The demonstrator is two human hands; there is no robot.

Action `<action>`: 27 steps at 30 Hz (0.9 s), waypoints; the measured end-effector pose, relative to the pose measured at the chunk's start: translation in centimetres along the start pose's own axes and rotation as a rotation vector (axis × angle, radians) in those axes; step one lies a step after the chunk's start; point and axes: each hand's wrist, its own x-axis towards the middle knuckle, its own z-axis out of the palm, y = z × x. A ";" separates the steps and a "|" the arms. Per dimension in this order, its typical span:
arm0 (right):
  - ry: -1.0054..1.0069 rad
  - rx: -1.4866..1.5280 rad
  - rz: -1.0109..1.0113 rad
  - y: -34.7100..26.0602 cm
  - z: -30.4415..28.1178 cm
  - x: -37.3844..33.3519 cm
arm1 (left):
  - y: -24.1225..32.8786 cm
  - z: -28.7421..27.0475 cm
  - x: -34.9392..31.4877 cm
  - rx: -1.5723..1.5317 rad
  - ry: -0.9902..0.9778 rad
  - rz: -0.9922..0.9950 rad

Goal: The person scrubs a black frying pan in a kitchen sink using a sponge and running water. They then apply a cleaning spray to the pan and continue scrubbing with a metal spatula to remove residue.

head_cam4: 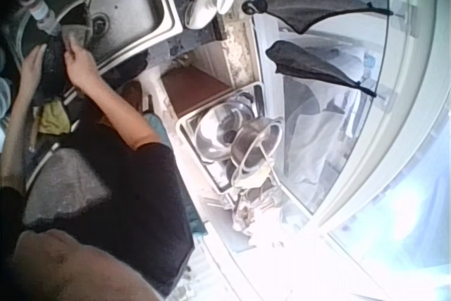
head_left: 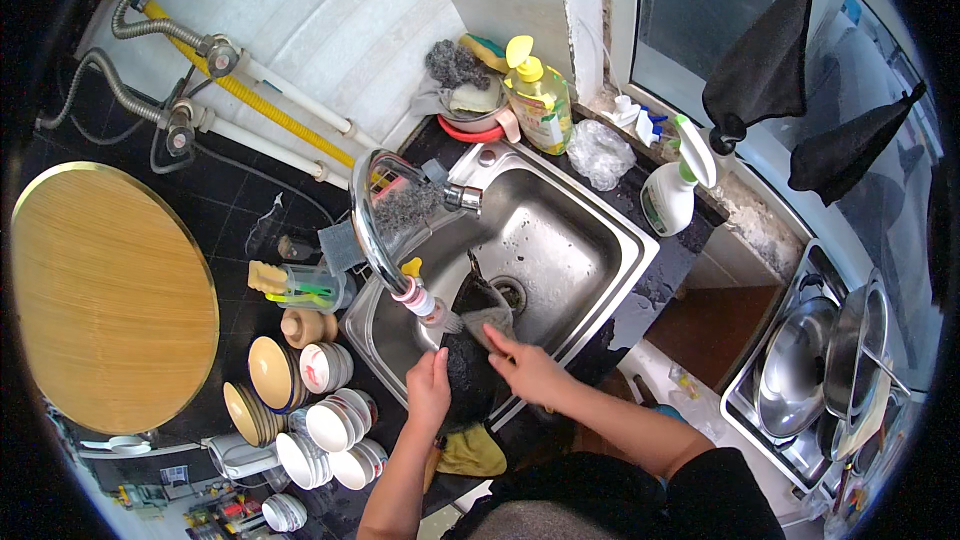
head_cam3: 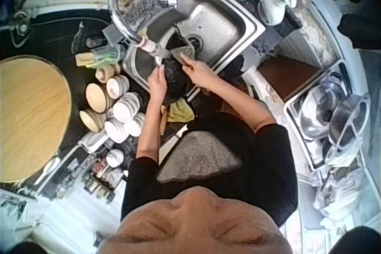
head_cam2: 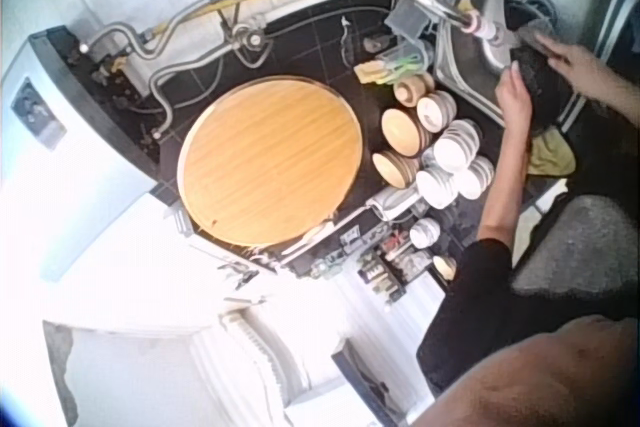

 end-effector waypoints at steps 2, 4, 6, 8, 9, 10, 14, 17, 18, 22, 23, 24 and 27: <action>-0.062 0.074 0.221 -1.6 -1.6 1.1 | 0.0 0.3 0.2 0.013 -0.014 -0.014; 0.068 -0.025 -0.094 1.3 1.2 -0.4 | -0.1 0.8 0.6 0.025 -0.010 0.004; 0.047 -0.019 -0.153 1.7 1.7 -1.3 | -0.3 1.1 0.5 0.032 -0.007 0.014; 0.020 0.014 -0.027 0.8 0.0 0.1 | 0.3 1.2 0.5 0.051 -0.007 0.023; 0.011 0.029 0.038 0.6 -0.4 0.6 | 0.2 1.2 0.5 0.041 -0.017 0.013; 0.014 0.034 0.029 1.0 -0.3 1.4 | -0.1 1.2 0.7 0.032 -0.026 0.002; -0.015 -0.069 -0.099 1.6 1.2 -0.8 | -0.4 1.4 1.3 0.038 -0.009 0.020; 0.119 -0.005 -0.136 1.5 0.8 0.5 | -0.4 1.7 1.2 0.034 -0.047 0.000; 0.043 0.001 -0.002 1.0 0.0 0.9 | -0.3 1.7 1.3 0.035 -0.035 0.012; -0.021 -0.013 0.018 0.1 0.6 -0.5 | -0.3 1.6 1.8 0.050 -0.016 0.047; -0.026 -0.037 -0.041 0.5 0.9 -1.0 | -0.3 1.6 1.7 0.050 -0.014 0.052; -0.021 -0.058 -0.052 0.8 1.1 -1.1 | -0.3 1.7 1.6 0.045 -0.012 0.048; 0.068 -0.051 -0.006 0.7 -0.1 1.0 | -0.1 1.8 1.6 0.038 -0.012 0.037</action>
